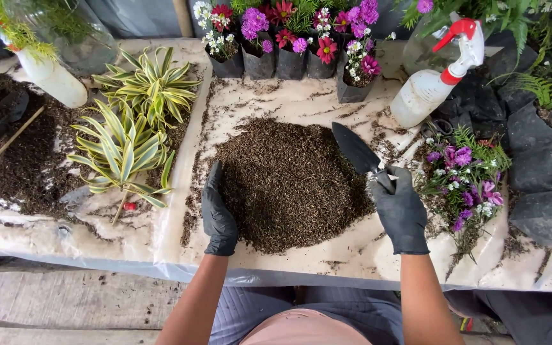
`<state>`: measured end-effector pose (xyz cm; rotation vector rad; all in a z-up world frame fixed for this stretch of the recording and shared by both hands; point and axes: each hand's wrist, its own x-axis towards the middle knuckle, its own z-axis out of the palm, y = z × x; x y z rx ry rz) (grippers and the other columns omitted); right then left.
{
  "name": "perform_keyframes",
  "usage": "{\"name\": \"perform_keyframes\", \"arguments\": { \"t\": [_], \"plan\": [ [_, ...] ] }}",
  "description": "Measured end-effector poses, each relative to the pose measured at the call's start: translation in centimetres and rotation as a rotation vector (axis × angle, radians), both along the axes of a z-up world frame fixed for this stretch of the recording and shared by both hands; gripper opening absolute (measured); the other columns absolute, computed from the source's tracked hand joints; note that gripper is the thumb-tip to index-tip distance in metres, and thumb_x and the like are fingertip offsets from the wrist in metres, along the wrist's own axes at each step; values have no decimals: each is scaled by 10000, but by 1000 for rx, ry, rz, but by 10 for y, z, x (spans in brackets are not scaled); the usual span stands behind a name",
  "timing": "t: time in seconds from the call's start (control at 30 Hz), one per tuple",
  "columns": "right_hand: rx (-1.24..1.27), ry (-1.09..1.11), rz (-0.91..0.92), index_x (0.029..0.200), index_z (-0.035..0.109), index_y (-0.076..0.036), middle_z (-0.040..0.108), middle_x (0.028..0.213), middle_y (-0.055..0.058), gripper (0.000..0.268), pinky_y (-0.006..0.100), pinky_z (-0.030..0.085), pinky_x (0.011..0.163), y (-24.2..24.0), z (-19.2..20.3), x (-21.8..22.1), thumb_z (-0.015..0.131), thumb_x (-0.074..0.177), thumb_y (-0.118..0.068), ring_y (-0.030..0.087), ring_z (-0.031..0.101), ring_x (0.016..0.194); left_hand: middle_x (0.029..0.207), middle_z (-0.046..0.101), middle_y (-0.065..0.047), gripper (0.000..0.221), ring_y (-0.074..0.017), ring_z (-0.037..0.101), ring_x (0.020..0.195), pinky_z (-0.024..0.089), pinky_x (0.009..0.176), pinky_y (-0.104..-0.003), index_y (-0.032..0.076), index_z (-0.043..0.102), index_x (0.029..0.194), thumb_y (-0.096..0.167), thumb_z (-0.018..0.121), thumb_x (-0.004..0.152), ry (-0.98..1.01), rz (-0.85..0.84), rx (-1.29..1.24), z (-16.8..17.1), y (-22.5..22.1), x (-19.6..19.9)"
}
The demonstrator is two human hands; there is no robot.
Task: Mixing soil on a work surface using a hand trowel and gloved hands to prepare it for planting.
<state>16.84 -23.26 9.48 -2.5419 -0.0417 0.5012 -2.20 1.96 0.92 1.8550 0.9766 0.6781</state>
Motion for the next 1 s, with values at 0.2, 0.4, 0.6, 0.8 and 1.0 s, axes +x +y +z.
{"name": "perform_keyframes", "arguments": {
  "t": [0.2, 0.4, 0.6, 0.8, 1.0],
  "plan": [
    [-148, -192, 15, 1344, 550, -206, 786, 1048, 112, 401, 513, 537, 961, -5, -60, 28, 535, 1065, -493, 391, 728, 1056, 1604, 467, -89, 633, -347, 393, 1482, 366, 1187, -427, 267, 414, 1606, 324, 199, 1013, -96, -56, 51, -45, 10, -2],
    [-232, -169, 182, 1183, 730, -345, 785, 1083, 51, 551, 485, 541, 986, 13, -101, 50, 397, 1008, -749, 331, 704, 1135, 1509, 525, -273, 639, -530, 442, 1383, 400, 1133, -553, 176, 478, 1559, 159, 136, 1019, -102, -27, 1, 21, -9, -2],
    [-67, -158, 240, 1341, 705, -303, 775, 1148, 62, 559, 488, 510, 1026, 27, 2, 7, 519, 964, -671, 349, 683, 1161, 1439, 481, -424, 705, -665, 427, 1269, 419, 1026, -706, 49, 463, 1550, 405, 83, 1075, -177, -17, 251, -21, -9, 6],
    [-108, -214, 178, 1309, 677, -482, 760, 1161, 24, 463, 468, 506, 1036, 29, -15, 46, 514, 957, -734, 331, 675, 1158, 1641, 412, -42, 878, -354, 393, 1481, 316, 1216, -448, 310, 342, 1637, 604, 45, 864, -95, -31, 258, -73, 16, 6],
    [-257, -388, 243, 1325, 692, -205, 768, 1136, 147, 520, 525, 523, 954, 43, -141, 131, 345, 1111, -528, 378, 717, 1097, 1579, 499, -109, 664, -414, 420, 1448, 342, 1213, -511, 272, 472, 1567, 538, 193, 1026, -12, -17, -40, -2, 3, 2]
  ]
}}
